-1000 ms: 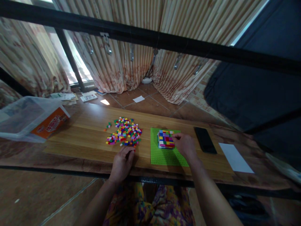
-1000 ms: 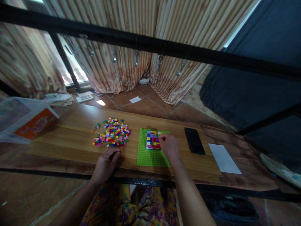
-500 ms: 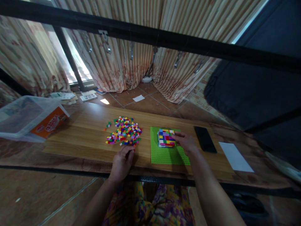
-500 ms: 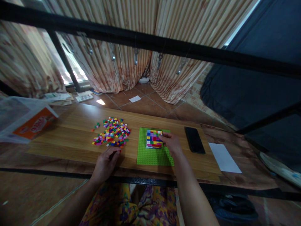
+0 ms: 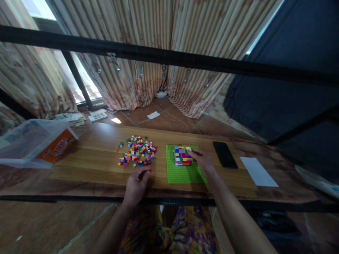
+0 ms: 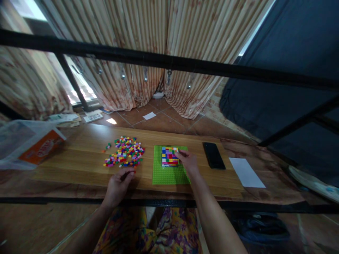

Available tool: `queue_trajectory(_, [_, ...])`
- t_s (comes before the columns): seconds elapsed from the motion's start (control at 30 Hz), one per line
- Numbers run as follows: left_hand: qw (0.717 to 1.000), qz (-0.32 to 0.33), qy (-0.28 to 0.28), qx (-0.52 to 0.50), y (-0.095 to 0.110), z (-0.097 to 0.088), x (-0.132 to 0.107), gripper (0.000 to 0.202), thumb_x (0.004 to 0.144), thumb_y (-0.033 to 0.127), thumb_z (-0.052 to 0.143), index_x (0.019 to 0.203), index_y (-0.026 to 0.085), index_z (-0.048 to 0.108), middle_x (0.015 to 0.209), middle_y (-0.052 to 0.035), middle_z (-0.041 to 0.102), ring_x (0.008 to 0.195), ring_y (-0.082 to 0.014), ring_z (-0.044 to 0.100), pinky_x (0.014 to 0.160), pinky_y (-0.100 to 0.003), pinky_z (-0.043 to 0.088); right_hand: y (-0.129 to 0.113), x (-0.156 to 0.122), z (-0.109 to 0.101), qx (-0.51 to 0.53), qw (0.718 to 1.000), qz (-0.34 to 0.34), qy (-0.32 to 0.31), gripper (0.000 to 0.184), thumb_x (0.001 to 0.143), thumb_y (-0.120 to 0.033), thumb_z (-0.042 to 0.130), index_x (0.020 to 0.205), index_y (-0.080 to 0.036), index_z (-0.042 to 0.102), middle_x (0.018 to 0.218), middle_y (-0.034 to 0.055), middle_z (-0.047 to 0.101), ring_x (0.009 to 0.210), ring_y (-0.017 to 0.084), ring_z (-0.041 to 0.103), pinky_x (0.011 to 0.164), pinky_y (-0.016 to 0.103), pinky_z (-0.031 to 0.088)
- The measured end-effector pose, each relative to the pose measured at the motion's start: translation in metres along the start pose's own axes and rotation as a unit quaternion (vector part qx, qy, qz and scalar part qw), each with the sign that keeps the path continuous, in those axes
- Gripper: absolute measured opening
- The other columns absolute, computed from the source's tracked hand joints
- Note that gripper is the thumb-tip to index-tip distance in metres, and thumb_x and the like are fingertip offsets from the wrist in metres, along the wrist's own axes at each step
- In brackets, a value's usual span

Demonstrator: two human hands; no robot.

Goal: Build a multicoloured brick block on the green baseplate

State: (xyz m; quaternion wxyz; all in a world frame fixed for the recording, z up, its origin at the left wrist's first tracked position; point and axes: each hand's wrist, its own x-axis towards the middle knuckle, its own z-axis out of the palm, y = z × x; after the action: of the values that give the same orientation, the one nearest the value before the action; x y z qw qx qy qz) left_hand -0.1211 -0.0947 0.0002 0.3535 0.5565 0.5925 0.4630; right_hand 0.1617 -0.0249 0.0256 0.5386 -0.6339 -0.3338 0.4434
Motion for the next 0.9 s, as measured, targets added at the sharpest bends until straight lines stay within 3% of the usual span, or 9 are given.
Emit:
queue_trajectory(0.17, [0.989,-0.087,-0.002,-0.118,0.013,0.010,-0.016,0.026,0.072,0.037,0.067,0.087,0.017,0.069,0.081,-0.0036,0.071,0.075,-0.0176,0.067,0.073,-0.030,0.055,0.002,-0.031,-0.006,-0.030,0.992,-0.074,0.093,0.042,0.059,-0.052,0.077,0.084,-0.018,0.073,0.079,0.0047,0.072,0.068,0.017,0.062,0.061,0.030,0.047])
queue_trajectory(0.23, [0.980,-0.115,-0.012,-0.162,0.022,0.017,-0.023,0.027,0.069,0.037,0.070,0.087,0.016,0.068,0.080,-0.0032,0.071,0.073,-0.0169,0.067,0.071,-0.029,0.055,0.005,-0.055,-0.003,-0.049,0.991,-0.109,0.053,0.036,0.069,-0.051,0.071,0.086,-0.020,0.073,0.082,0.0050,0.073,0.075,0.019,0.063,0.070,0.032,0.048])
queue_trajectory(0.33, [0.969,-0.144,-0.039,-0.199,0.036,0.027,-0.033,0.030,0.067,0.037,0.072,0.087,0.015,0.068,0.079,-0.0032,0.070,0.069,-0.0162,0.067,0.064,-0.027,0.055,0.011,-0.096,0.008,-0.069,0.986,-0.131,-0.073,0.031,0.077,-0.048,0.066,0.091,-0.022,0.074,0.091,0.0054,0.073,0.085,0.021,0.065,0.079,0.034,0.049])
queue_trajectory(0.43, [0.962,-0.151,-0.071,-0.214,0.051,0.033,-0.044,0.028,0.068,0.034,0.072,0.088,0.015,0.067,0.079,-0.0024,0.069,0.067,-0.0143,0.066,0.060,-0.024,0.054,0.017,-0.129,0.019,-0.088,0.975,-0.124,-0.165,0.031,0.080,-0.044,0.066,0.101,-0.023,0.073,0.094,0.0053,0.071,0.089,0.020,0.064,0.080,0.033,0.049])
queue_trajectory(0.6, [0.948,-0.162,-0.092,-0.257,0.070,0.036,-0.058,0.024,0.068,0.027,0.073,0.087,0.015,0.065,0.074,-0.0002,0.068,0.065,-0.0109,0.064,0.058,-0.020,0.050,0.021,-0.151,0.022,-0.028,0.976,-0.084,-0.201,0.023,0.077,-0.041,0.070,0.088,-0.022,0.075,0.081,0.0036,0.071,0.077,0.018,0.065,0.074,0.030,0.051])
queue_trajectory(0.9, [0.935,-0.179,-0.119,-0.281,0.087,0.033,-0.066,0.017,0.065,0.023,0.075,0.076,0.013,0.066,0.065,-0.0001,0.067,0.058,-0.0085,0.060,0.058,-0.019,0.048,0.004,-0.156,0.013,0.035,0.973,-0.033,-0.226,0.022,0.071,-0.041,0.076,0.075,-0.019,0.074,0.063,0.0010,0.067,0.058,0.012,0.057,0.057,0.023,0.045])
